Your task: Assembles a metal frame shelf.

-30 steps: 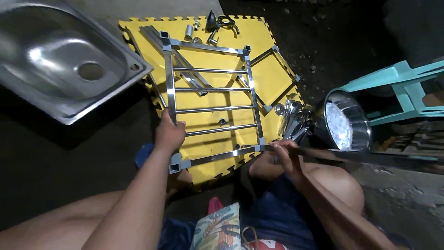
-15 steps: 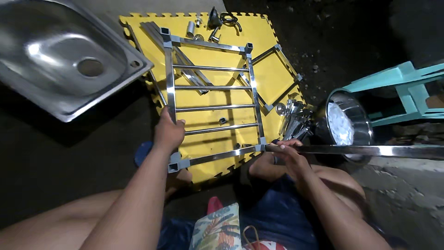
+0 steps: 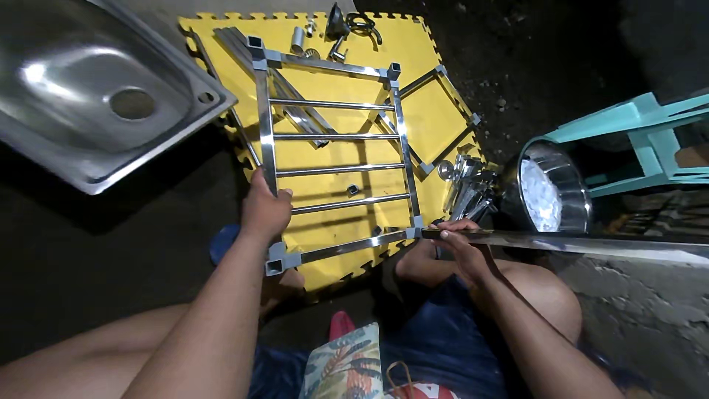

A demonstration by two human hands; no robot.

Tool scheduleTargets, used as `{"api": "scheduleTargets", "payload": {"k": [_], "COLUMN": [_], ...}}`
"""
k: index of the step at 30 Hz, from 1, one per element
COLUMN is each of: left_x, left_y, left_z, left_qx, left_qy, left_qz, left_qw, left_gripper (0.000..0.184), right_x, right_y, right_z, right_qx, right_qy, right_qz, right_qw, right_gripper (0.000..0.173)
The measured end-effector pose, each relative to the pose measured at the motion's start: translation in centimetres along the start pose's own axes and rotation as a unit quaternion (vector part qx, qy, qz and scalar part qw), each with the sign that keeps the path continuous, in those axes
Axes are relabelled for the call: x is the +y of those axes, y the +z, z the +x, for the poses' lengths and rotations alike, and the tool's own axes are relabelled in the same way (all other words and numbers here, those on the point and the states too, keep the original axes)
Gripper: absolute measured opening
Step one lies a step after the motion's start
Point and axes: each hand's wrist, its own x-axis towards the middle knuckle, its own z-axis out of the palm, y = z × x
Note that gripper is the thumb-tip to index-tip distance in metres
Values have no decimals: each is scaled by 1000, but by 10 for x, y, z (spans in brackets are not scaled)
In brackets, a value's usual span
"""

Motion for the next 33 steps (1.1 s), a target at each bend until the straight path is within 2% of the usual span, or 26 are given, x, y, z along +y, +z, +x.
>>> {"api": "scheduleTargets", "payload": {"k": [7, 15, 24, 29, 33], "left_x": [3, 3, 2, 3, 4], "left_y": [2, 0, 1, 3, 2], "left_z": [-3, -4, -3, -5, -5], "left_qx": [-4, -14, -10, -14, -15], "left_qy": [0, 0, 6, 4, 2], "left_qz": [3, -13, -8, -16, -24], "left_qw": [1000, 1000, 1000, 1000, 1000], "left_gripper": [72, 72, 71, 74, 74], "right_x": [-2, 5, 0, -3, -6], "right_y": [11, 7, 11, 22, 22], "right_z": [-2, 1, 3, 0, 2], "right_qx": [6, 49, 29, -11, 1], "right_qy": [-59, -25, -37, -121, -90], "right_qz": [-143, -71, -155, -310, -322], "right_qw": [988, 996, 987, 943, 942], "right_gripper": [11, 12, 11, 12, 13]}}
